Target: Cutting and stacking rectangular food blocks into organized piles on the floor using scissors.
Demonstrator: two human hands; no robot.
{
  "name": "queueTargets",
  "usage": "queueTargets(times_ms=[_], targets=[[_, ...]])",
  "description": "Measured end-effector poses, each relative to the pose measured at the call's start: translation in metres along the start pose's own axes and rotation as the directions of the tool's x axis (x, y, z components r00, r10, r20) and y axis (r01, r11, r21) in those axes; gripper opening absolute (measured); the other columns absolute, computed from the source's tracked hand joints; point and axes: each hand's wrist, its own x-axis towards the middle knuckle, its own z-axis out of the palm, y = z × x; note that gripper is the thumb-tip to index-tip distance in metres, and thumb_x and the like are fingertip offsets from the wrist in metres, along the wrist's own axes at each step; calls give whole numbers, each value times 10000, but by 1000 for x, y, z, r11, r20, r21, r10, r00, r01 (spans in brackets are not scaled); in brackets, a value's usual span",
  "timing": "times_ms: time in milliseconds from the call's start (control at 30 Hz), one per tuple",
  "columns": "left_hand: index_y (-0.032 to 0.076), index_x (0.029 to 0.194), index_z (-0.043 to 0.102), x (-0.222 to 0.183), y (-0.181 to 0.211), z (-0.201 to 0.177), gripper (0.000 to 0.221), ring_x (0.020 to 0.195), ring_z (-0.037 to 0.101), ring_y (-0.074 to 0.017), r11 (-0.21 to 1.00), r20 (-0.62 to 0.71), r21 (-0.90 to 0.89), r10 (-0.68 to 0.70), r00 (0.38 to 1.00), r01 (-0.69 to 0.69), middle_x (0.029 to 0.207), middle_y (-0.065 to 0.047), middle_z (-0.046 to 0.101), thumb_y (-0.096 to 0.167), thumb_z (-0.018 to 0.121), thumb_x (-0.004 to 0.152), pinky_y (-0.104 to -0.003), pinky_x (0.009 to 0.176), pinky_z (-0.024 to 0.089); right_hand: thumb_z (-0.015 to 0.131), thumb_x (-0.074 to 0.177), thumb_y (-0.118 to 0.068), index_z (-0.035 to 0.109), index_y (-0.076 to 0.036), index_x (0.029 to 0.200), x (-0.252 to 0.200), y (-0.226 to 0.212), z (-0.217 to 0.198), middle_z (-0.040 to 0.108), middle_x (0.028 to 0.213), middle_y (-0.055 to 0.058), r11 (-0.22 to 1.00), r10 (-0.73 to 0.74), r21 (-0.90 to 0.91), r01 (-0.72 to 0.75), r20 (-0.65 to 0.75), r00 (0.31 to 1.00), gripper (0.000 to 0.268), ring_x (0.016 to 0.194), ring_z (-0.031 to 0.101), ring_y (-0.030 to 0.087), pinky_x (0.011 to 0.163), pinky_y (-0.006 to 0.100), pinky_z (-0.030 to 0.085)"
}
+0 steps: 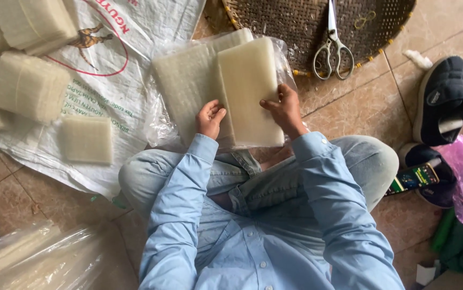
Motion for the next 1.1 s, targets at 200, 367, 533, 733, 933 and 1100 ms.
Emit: queueTargets(times_ms=[200, 367, 533, 733, 933, 1100], targets=[[26, 1353, 608, 3, 64, -11, 592, 1129, 678, -302, 991, -163, -87, 87, 983, -103, 1194, -227, 677, 261, 872, 878, -410, 959, 587, 886, 764, -13, 634, 7, 1081, -17, -72, -50, 705, 838, 142, 895, 9, 424, -139, 294, 956, 405, 711, 724, 217, 673, 402, 628], [33, 1442, 510, -2, 157, -38, 605, 1267, 574, -276, 941, -109, -95, 316, 943, -326, 1322, -169, 589, 267, 809, 971, -426, 1105, 487, 875, 680, 83, 655, 1, 966, -30, -111, -71, 687, 746, 111, 842, -143, 528, -109, 415, 899, 370, 635, 728, 205, 593, 363, 632], [76, 1543, 371, -6, 136, -56, 965, 1144, 571, -159, 933, 104, -358, 68, 992, -26, 1306, -69, 569, 534, 852, 843, -525, 936, 553, 844, 702, 115, 659, -14, 998, -37, -122, -61, 707, 790, 126, 780, -236, 619, -90, 424, 874, 372, 677, 744, 225, 624, 381, 642], [90, 1223, 657, -33, 163, -25, 507, 994, 703, -169, 917, 118, -281, 326, 938, -284, 1044, -89, 722, 101, 908, 783, -392, 891, 576, 830, 740, 124, 665, -40, 1137, -36, -97, -18, 724, 901, 119, 732, -371, 680, 49, 338, 865, 460, 828, 749, 226, 763, 401, 645], [39, 1078, 720, -50, 175, -26, 236, 962, 723, -205, 832, -1, 33, 554, 832, -554, 962, -124, 761, 52, 825, 868, -422, 875, 574, 860, 776, 103, 699, -33, 1112, -30, -75, 10, 755, 961, 105, 683, -561, 641, 351, 152, 813, 397, 936, 686, 145, 903, 397, 593], [9, 1115, 733, -49, 160, -28, 325, 1044, 726, -275, 775, -32, 113, 628, 778, -621, 1039, -146, 771, 28, 861, 817, -465, 930, 556, 850, 820, 61, 745, -37, 1089, -19, -57, 23, 758, 978, 93, 670, -647, 547, 502, 99, 756, 305, 973, 688, 169, 980, 455, 549]])
